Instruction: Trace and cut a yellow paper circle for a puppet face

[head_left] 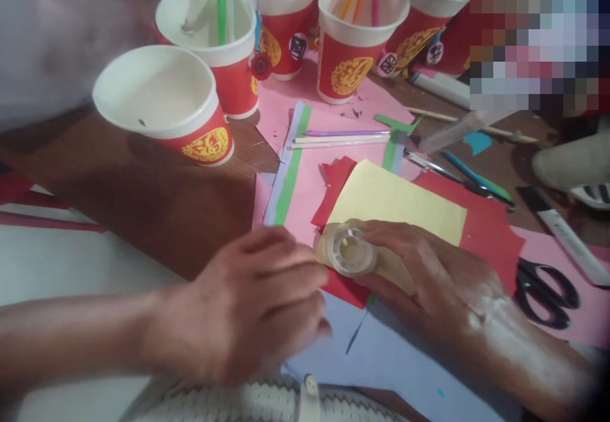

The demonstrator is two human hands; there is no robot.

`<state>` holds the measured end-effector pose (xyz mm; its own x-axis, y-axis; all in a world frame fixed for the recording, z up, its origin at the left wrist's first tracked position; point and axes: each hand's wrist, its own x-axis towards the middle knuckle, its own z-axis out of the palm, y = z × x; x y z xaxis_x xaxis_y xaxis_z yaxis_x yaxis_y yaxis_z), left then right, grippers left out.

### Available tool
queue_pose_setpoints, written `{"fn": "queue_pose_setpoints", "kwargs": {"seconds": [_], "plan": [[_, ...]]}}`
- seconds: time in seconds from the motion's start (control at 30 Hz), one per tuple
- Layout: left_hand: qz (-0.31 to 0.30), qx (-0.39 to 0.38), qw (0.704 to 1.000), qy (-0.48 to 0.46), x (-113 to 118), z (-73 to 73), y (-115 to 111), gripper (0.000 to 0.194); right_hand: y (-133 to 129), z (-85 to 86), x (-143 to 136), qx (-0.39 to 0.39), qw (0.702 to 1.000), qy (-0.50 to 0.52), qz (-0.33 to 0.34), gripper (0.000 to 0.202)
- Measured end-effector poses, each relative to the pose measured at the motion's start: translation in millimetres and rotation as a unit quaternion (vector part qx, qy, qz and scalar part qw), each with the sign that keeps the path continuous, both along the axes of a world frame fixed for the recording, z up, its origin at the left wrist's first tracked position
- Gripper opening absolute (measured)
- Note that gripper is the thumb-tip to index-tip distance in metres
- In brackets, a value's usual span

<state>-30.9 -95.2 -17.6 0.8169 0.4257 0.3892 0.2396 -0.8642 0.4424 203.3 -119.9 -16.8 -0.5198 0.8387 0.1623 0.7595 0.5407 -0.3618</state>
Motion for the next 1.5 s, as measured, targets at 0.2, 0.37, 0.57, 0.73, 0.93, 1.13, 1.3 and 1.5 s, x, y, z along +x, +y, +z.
{"fn": "queue_pose_setpoints", "kwargs": {"seconds": [0.2,0.37,0.57,0.73,0.93,1.13,1.3,1.5], "plan": [[-0.054,0.0,0.998,0.021,16.0,-6.2,-22.4,0.023,0.2,-2.9,-1.2,0.018,1.0,-0.002,-0.012,0.024],[-0.039,0.001,0.998,0.041,14.7,-4.9,-17.5,0.02,-0.5,-2.4,-1.1,0.014,1.0,-0.007,-0.001,0.03],[-0.022,0.0,0.999,0.042,9.8,-6.4,-14.5,0.016,-1.3,0.1,-1.0,0.016,1.0,-0.011,0.004,0.03],[-0.009,0.01,0.999,0.045,9.7,-7.9,-14.7,0.012,-1.7,1.4,-1.2,0.009,1.0,-0.022,-0.002,0.028],[-0.005,0.011,0.999,0.031,11.2,-7.0,-11.4,0.014,-1.7,-0.9,-0.8,0.004,1.0,-0.014,0.005,0.029],[-0.027,-0.007,0.999,0.03,6.3,-8.2,-1.6,0.018,-2.4,4.1,-1.7,-0.021,0.999,-0.034,-0.003,0.027],[0.017,-0.026,0.999,0.01,5.0,-11.1,3.6,0.027,-2.4,6.1,-1.2,-0.032,0.999,-0.02,-0.005,0.03],[0.011,0.013,1.0,0.014,5.5,-15.0,2.4,0.027,-2.8,2.8,-0.9,-0.022,1.0,-0.011,0.0,0.031]]}}
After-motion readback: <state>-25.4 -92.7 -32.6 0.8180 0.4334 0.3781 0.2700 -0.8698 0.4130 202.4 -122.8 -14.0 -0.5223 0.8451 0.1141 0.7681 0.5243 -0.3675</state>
